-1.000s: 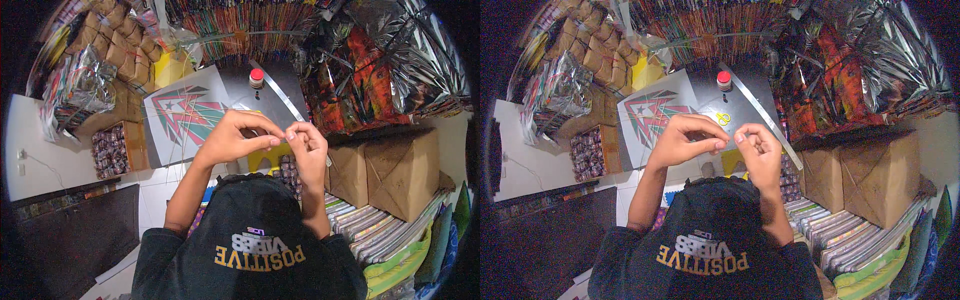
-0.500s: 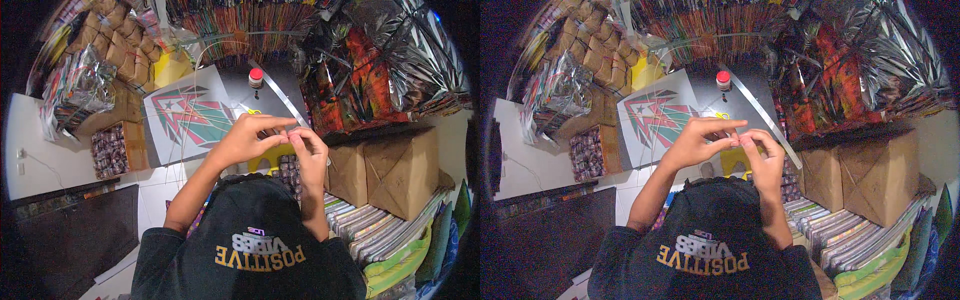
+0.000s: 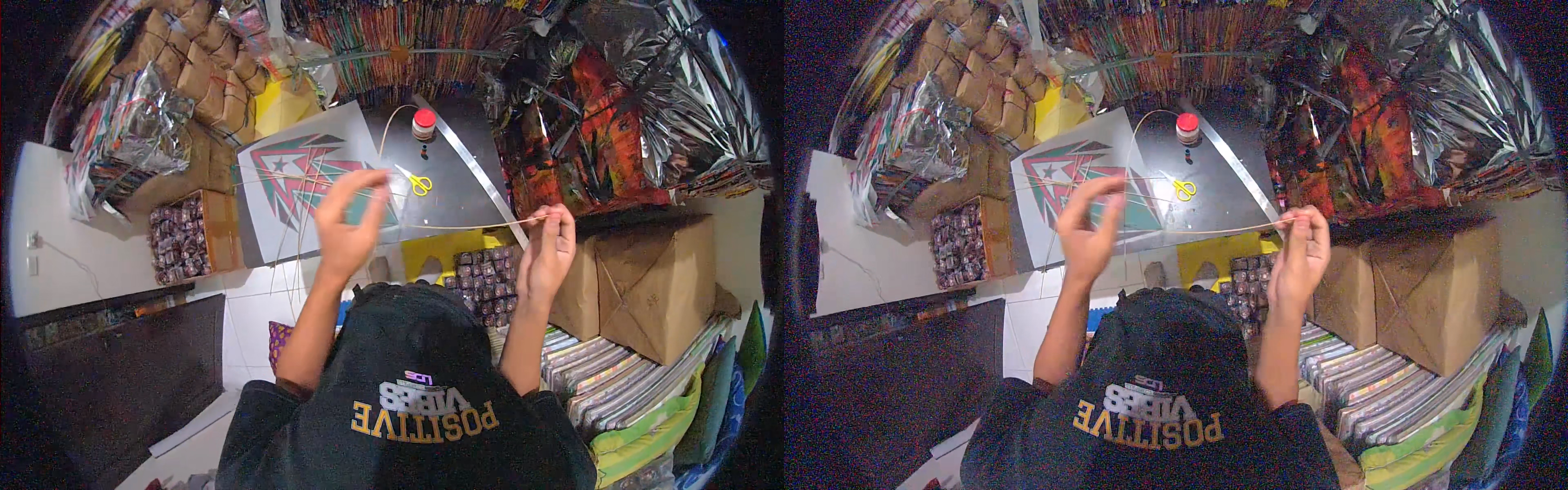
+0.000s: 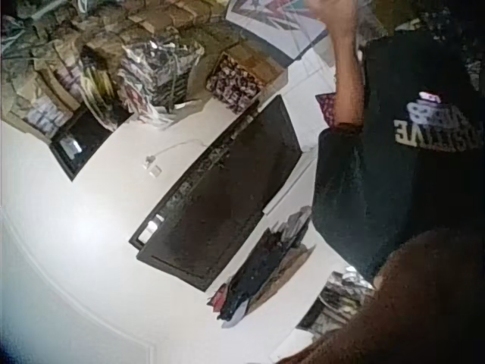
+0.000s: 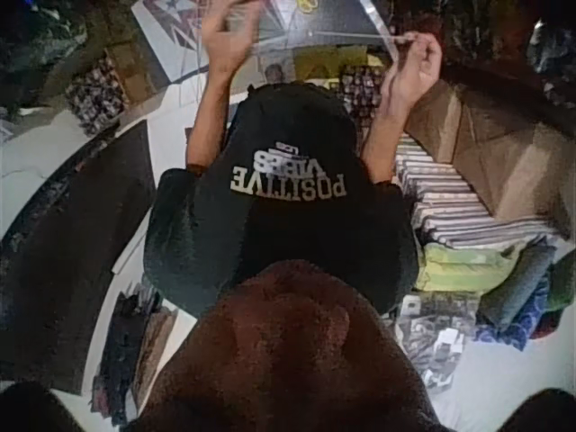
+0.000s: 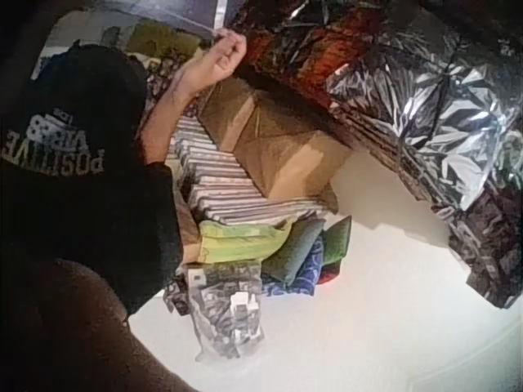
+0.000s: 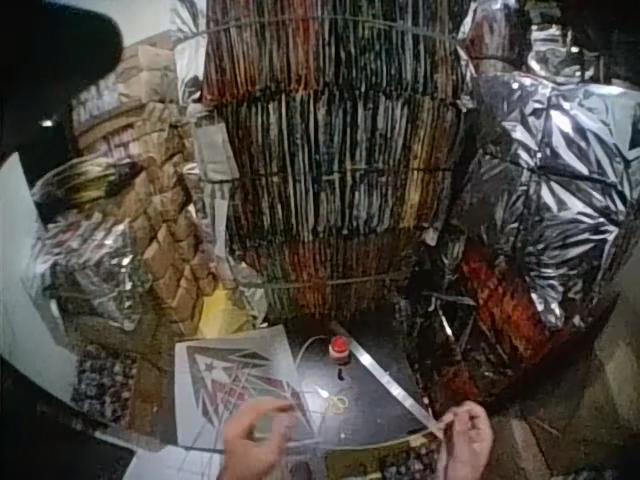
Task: The person constructs a kite frame using thin wooden sticks and string. They measure and cut the sticks, then tie them together at intersections to form a cross shape. The person uses a small container of beads and a pair of scissors during the process.
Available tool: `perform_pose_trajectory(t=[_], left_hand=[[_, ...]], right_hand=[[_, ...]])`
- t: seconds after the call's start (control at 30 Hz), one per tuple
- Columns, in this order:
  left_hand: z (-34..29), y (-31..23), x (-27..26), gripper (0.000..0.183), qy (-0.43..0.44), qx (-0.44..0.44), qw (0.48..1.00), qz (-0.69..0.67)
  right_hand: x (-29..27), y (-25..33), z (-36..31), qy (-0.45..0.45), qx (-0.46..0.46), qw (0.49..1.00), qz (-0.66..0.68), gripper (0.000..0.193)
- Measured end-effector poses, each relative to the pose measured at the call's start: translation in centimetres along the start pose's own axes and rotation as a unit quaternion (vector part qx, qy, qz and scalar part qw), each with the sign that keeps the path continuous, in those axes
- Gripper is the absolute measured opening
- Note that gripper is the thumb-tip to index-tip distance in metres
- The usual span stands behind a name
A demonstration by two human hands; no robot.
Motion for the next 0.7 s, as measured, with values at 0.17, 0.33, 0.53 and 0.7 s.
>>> perform_pose_trajectory(t=[0.17, 0.33, 0.53, 0.7], left_hand=[[-4.2, 9.1, -6.1, 0.035, -0.259, -0.294, 0.912, -0.117], [-7.1, 9.7, -5.8, 0.047, -0.29, -0.453, 0.808, -0.241], [-6.7, 8.7, -4.5, 0.046, -0.187, -0.409, 0.806, -0.385], [-6.4, 8.8, -4.9, 0.041, -0.179, -0.401, 0.837, -0.326]], right_hand=[[-3.0, -0.1, 1.2, -0.004, 0.039, 0.994, 0.103, 0.018], [-5.1, -0.1, 1.6, -0.014, 0.077, 0.992, 0.102, 0.015], [-6.3, 0.4, 1.4, -0.04, 0.113, 0.989, 0.085, 0.013], [-9.0, -0.1, 1.4, -0.051, 0.146, 0.988, 0.01, 0.02]])
Point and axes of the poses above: each hand's wrist, its own z-axis towards the middle knuckle, its own x-axis out of the palm, y = z × x, the point moved 4 cm from there along z, towards the middle knuckle, and after that the axes turned 2 degrees about -x, right-handed, at the moved point
